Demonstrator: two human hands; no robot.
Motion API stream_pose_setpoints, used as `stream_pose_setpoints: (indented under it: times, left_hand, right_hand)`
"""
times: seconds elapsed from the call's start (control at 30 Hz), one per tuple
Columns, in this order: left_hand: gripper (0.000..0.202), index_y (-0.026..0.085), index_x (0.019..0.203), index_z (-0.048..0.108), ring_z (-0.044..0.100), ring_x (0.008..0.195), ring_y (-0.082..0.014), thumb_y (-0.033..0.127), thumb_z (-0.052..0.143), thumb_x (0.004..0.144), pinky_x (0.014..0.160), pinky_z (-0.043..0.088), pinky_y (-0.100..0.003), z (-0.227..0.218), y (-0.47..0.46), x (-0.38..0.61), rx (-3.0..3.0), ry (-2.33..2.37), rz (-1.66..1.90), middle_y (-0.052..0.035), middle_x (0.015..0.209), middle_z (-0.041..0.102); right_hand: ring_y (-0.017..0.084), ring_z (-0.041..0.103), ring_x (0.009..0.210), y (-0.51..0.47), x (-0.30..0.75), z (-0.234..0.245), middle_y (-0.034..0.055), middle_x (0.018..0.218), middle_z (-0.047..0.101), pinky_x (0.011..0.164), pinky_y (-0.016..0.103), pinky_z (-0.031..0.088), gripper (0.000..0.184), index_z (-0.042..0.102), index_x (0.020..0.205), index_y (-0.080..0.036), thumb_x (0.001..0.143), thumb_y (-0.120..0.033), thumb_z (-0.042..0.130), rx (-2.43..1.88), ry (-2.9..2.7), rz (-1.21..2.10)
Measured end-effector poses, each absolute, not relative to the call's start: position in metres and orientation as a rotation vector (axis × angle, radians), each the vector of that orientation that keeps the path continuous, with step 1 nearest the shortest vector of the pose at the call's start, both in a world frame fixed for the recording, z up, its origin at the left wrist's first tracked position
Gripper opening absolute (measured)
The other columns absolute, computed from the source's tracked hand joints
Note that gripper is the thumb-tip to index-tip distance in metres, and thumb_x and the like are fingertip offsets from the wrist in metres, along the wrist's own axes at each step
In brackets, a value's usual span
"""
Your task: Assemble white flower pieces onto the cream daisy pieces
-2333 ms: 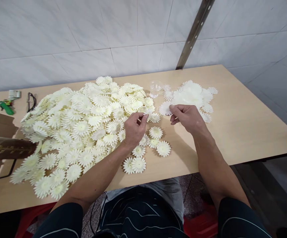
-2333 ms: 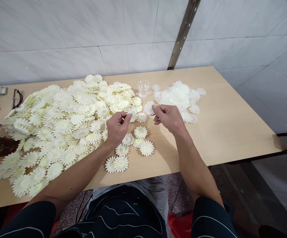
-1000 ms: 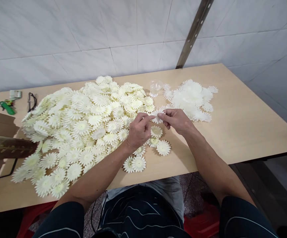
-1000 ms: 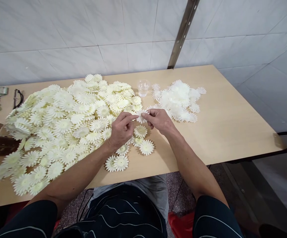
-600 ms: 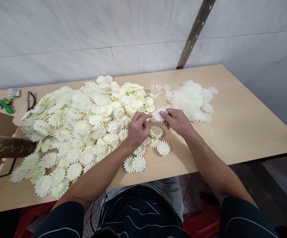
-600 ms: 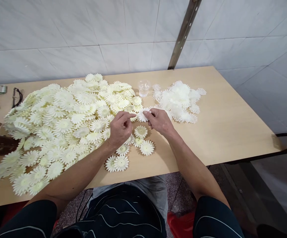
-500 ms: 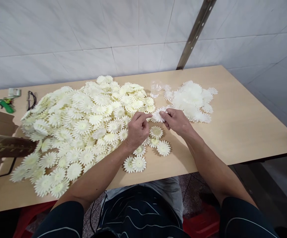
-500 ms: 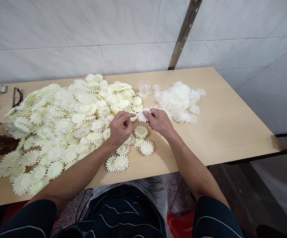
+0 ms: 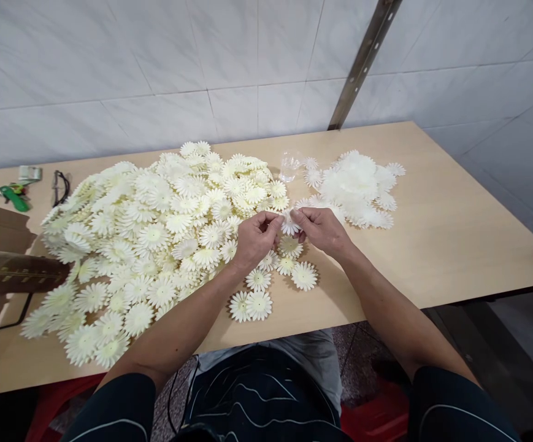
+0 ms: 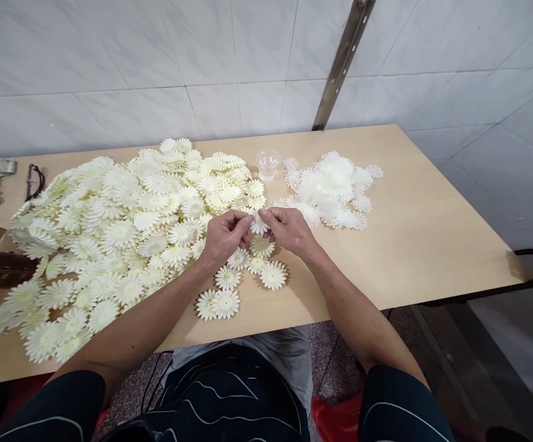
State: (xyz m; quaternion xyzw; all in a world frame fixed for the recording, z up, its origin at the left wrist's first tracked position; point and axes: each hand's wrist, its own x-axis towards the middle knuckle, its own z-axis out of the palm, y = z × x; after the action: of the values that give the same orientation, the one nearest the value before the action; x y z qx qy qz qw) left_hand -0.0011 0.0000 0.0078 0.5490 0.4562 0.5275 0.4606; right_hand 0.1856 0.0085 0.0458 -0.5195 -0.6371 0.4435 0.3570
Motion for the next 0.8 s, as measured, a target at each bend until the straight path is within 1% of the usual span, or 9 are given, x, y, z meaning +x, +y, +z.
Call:
stream_pose_setpoints:
  times: [0.13,0.17,0.23,0.33,0.43,0.53,0.63,0.7,0.8]
  left_hand:
    - [0.042,0.021,0.088,0.078,0.055,0.045,-0.0114,0.063,0.080,0.094,0.048,0.047,-0.027,0.0077,-0.0009,-0.0008,1.403,1.194,1.362,0.0043,0.054,0.064]
    - [0.041,0.021,0.087,0.078,0.056,0.047,-0.0116,0.061,0.080,0.095,0.049,0.046,-0.027,0.0072,-0.0013,-0.0010,1.424,1.205,1.368,0.0040,0.055,0.065]
    - [0.039,0.021,0.086,0.078,0.058,0.052,-0.0124,0.059,0.078,0.096,0.052,0.046,-0.027,0.0059,-0.0019,-0.0016,1.483,1.214,1.383,0.0026,0.059,0.066]
    - [0.040,0.022,0.084,0.075,0.059,0.057,-0.0137,0.060,0.076,0.097,0.054,0.045,-0.027,0.0040,-0.0023,-0.0027,1.568,1.206,1.384,0.0015,0.062,0.067]
    - [0.044,0.022,0.084,0.072,0.058,0.057,-0.0139,0.063,0.073,0.100,0.056,0.045,-0.028,0.0026,-0.0019,-0.0035,1.611,1.206,1.362,0.0022,0.061,0.065]
    - [0.042,0.022,0.085,0.072,0.061,0.059,-0.0150,0.061,0.070,0.104,0.058,0.047,-0.028,0.0021,-0.0012,-0.0041,1.658,1.215,1.353,0.0019,0.061,0.066]
    - [0.038,0.023,0.088,0.075,0.065,0.063,-0.0167,0.054,0.066,0.107,0.061,0.049,-0.029,0.0027,-0.0010,-0.0052,1.736,1.208,1.348,0.0008,0.062,0.067]
    - [0.037,0.022,0.089,0.076,0.065,0.064,-0.0171,0.052,0.064,0.108,0.062,0.049,-0.029,0.0036,-0.0012,-0.0058,1.782,1.199,1.354,0.0004,0.063,0.067]
    - [0.038,0.022,0.087,0.074,0.062,0.063,-0.0163,0.052,0.064,0.109,0.062,0.048,-0.029,0.0050,-0.0019,-0.0058,1.802,1.215,1.377,0.0008,0.063,0.065]
  right_hand:
    - [0.019,0.069,0.055,0.0092,0.1881,0.0460,0.0048,0.064,0.069,0.055,0.030,0.053,0.084,0.057,0.068,-0.023,0.081,-0.105,0.060,-1.345,-1.627,1.154]
    - [0.019,0.069,0.056,0.0092,0.1884,0.0462,0.0047,0.066,0.069,0.055,0.030,0.054,0.083,0.059,0.070,-0.023,0.081,-0.105,0.061,-1.331,-1.623,1.165]
    - [0.018,0.068,0.057,0.0089,0.1884,0.0464,0.0038,0.068,0.068,0.055,0.030,0.053,0.080,0.064,0.072,-0.022,0.078,-0.102,0.070,-1.299,-1.636,1.184]
    - [0.018,0.065,0.058,0.0086,0.1871,0.0462,0.0020,0.064,0.065,0.055,0.029,0.049,0.074,0.068,0.071,-0.021,0.075,-0.094,0.081,-1.296,-1.667,1.165]
    - [0.018,0.061,0.059,0.0084,0.1859,0.0457,0.0010,0.061,0.063,0.055,0.030,0.047,0.070,0.069,0.070,-0.021,0.075,-0.090,0.084,-1.322,-1.650,1.143]
    - [0.018,0.060,0.059,0.0083,0.1855,0.0453,0.0001,0.062,0.063,0.054,0.030,0.044,0.068,0.072,0.075,-0.022,0.072,-0.087,0.087,-1.328,-1.657,1.155]
    - [0.017,0.055,0.058,0.0081,0.1856,0.0449,-0.0007,0.061,0.061,0.053,0.030,0.039,0.067,0.068,0.072,-0.022,0.073,-0.087,0.086,-1.361,-1.691,1.116]
    - [0.016,0.051,0.058,0.0078,0.1856,0.0446,-0.0009,0.059,0.059,0.053,0.030,0.036,0.068,0.063,0.068,-0.023,0.079,-0.087,0.082,-1.391,-1.714,1.056]
    - [0.016,0.048,0.058,0.0080,0.1865,0.0445,-0.0007,0.058,0.058,0.055,0.031,0.034,0.068,0.056,0.064,-0.024,0.086,-0.085,0.076,-1.436,-1.737,0.958]
